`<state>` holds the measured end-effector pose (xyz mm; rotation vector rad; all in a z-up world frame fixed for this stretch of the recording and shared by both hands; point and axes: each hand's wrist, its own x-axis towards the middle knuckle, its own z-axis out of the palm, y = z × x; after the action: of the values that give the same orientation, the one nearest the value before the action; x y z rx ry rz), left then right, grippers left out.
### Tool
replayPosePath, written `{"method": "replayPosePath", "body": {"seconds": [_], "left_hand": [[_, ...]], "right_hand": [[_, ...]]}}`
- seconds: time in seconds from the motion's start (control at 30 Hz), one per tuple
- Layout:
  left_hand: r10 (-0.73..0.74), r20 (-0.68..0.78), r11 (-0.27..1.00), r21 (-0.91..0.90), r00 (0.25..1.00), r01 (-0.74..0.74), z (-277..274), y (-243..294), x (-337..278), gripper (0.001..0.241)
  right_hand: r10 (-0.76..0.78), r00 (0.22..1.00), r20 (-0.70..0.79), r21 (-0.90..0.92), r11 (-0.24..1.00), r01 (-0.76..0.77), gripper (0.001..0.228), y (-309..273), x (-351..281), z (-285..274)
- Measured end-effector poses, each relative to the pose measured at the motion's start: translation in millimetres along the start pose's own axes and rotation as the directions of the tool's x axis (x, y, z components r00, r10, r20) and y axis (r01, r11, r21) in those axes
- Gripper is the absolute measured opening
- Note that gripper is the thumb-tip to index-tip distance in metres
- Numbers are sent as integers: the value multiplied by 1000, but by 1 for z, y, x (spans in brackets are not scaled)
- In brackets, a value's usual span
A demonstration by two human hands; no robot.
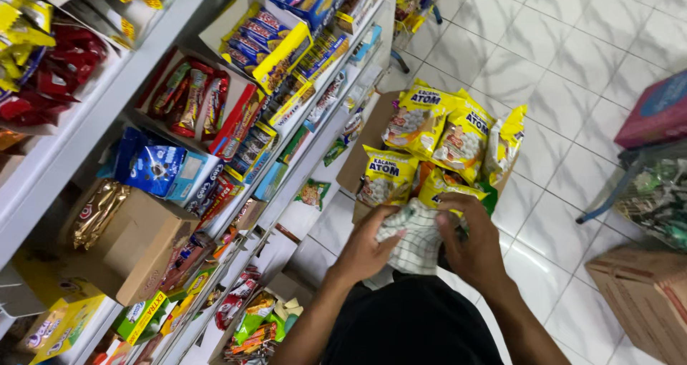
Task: The person scans bags of snacks using a handheld barcode scanner and places them into a cardboard box.
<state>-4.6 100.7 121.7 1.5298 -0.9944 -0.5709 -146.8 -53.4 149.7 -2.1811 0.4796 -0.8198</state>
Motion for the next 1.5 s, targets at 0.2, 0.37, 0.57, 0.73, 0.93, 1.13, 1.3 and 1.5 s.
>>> {"method": "replayPosePath", "body": {"seconds": [0.2, 0.37, 0.57, 0.73, 0.93, 1.13, 1.3, 1.5], "left_hand": [[86, -37, 943, 325, 996, -69, 11, 5, -2, 30], [116, 45, 864, 488, 992, -123, -7, 0, 2, 27], [61, -2, 851, 523, 998, -51, -10, -3, 12, 28], [17, -162, 869, 490, 987, 65, -5, -2, 7, 29], [33, -166, 947, 320, 986, 22, 41, -10, 6, 29], [-59, -258, 975, 193, 964, 111, 69, -31, 9, 42], [-324, -211, 945, -41, 922, 323, 65, -55, 9, 36], [-129, -436, 960, 170, 891, 222, 30, -76, 29, 35]], "right_hand": [[218, 958, 185, -84, 975, -205, 15, -14, 8, 22], [283, 944, 170, -7, 958, -286, 23, 4, -13, 31], [258, 945, 201, -6, 965, -262, 28, 12, -19, 24], [357, 914, 192, -127, 933, -337, 25, 1, -11, 7], [-105, 994, -22, -106, 989, 102, 36, -18, 13, -7], [277, 949, 152, 3, 960, -281, 50, -9, -14, 15], [315, 947, 61, 26, 948, -317, 41, 22, -57, 15], [626, 759, 177, -196, 778, -596, 18, 81, -75, -42]]}}
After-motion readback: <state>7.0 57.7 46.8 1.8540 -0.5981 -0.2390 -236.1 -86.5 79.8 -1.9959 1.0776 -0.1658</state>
